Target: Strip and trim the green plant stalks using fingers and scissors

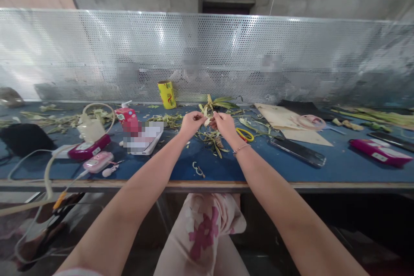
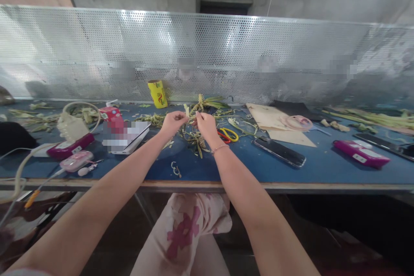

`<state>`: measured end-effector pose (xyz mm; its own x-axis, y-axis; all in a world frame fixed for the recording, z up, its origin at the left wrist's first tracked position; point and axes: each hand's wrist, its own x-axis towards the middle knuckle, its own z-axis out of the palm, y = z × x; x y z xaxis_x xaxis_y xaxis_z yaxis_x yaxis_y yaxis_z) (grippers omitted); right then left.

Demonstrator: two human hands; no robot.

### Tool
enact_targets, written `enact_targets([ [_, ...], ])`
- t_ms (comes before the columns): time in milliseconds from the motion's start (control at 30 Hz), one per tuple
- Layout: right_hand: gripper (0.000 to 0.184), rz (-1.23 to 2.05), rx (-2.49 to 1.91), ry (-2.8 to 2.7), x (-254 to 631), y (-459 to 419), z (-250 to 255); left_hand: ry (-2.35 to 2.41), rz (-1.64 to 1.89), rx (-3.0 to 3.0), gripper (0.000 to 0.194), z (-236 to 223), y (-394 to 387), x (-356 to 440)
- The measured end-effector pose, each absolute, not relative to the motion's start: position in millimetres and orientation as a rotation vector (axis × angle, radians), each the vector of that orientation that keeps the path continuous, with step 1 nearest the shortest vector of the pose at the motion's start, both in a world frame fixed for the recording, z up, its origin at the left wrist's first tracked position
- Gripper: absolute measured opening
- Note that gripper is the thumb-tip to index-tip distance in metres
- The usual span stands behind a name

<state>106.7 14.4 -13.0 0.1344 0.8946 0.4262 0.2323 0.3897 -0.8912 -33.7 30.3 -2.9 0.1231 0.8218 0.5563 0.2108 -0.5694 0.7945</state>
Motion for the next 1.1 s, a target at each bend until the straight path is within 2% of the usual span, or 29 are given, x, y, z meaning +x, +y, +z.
enact_targets([
  [133, 0.016, 1.056, -1.031, -1.332, 102.8, 16.4, -16.7, 0.941, 1.453, 1.762, 0.014, -3.1, 31.9, -35.8],
  [267, 0.014, 1.135, -0.875, -1.263, 101.6, 17.0, -17.5, 0.869, 1.43, 1.668, 0.017, -5.8, 34.3, -33.2],
  [533, 0.031, 0.785, -0.827, -1.318, 107.4, 22.2, -17.6, 0.775, 1.296, 1.334, 0.023, 0.6, 25.1, -28.9],
  [800, 0.026, 0.545, -0.876, -1.503, 109.2, 14.5, -13.6, 0.761, 1.28, 1.332, 0.021, 1.1, 23.8, -29.4],
  [1100, 0.028, -0.089, -0.887, -1.631, 108.5, 9.8, -12.0, 0.773, 1.282, 1.501, 0.03, -4.2, 27.3, -26.3],
])
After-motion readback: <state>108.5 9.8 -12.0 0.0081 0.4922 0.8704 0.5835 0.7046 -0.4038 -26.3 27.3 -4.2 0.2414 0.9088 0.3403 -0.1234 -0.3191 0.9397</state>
